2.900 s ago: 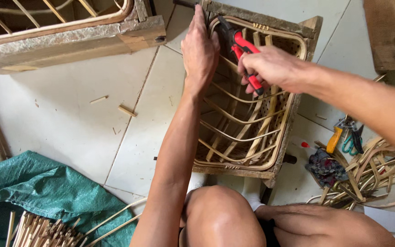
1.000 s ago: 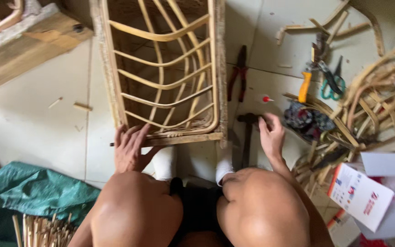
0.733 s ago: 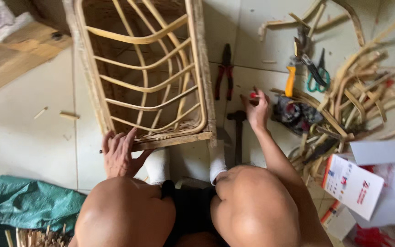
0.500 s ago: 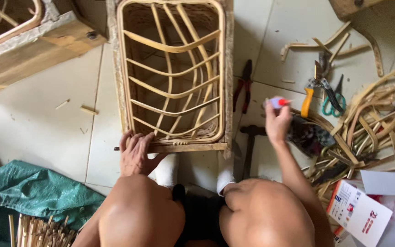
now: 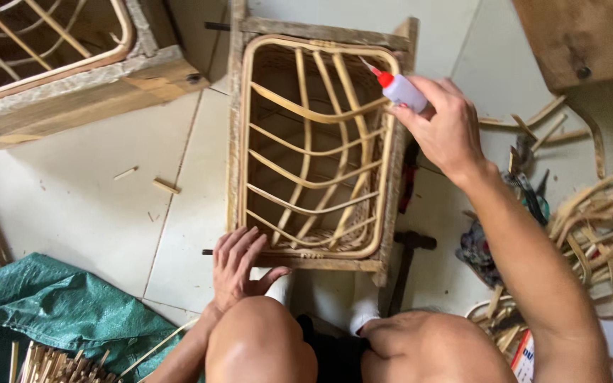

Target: The person weaves a rectangular basket by inserting thin wooden strips into a frame, tapping them into place with a hammer, and applying glue to the joints. The person works on the basket's sides and corners, securing the strips and ensuring the structure is stable.

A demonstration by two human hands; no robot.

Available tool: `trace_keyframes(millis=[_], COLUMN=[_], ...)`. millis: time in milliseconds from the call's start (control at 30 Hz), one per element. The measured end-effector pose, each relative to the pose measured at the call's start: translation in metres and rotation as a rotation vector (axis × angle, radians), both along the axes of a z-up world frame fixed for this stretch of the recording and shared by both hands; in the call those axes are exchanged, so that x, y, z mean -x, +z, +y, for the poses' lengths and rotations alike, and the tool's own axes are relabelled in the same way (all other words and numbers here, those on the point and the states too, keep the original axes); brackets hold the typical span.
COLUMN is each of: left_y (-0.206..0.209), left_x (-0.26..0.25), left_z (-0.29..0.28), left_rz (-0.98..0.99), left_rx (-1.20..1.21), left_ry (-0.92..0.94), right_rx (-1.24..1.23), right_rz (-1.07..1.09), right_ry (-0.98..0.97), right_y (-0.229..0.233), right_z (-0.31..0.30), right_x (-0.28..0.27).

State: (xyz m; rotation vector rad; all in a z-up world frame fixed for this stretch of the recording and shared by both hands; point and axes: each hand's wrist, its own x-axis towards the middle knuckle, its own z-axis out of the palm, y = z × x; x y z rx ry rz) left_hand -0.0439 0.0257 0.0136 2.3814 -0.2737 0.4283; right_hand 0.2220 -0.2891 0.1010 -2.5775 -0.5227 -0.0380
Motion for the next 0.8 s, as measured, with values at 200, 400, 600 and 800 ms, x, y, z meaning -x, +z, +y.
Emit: trace_keyframes(millis=[200, 400, 600, 800], left_y=[-0.003, -0.005, -0.003, -0.003], left_x=[0.005, 0.004, 0.002, 0.001], left_z=[0.002, 0.005, 0.006, 0.005], left_rz=[0.072, 0.066, 0.057, 0.044], left_rx=[0.016, 0.016, 0.025, 0.04], left_ry=[0.042, 0.04, 0.034, 0.038], right_rx=[0.155, 0.22, 0.266, 0.306], right_rz=[-0.09, -0.14, -0.204, -0.261], right_ry=[0.14, 0.191, 0.225, 0.248], right_y=[-0.024, -0.041, -0.044, -0.038], right_z=[0.044, 0.068, 0.075, 0.081], right_x=[-0.043, -0.066, -0.075, -0.079])
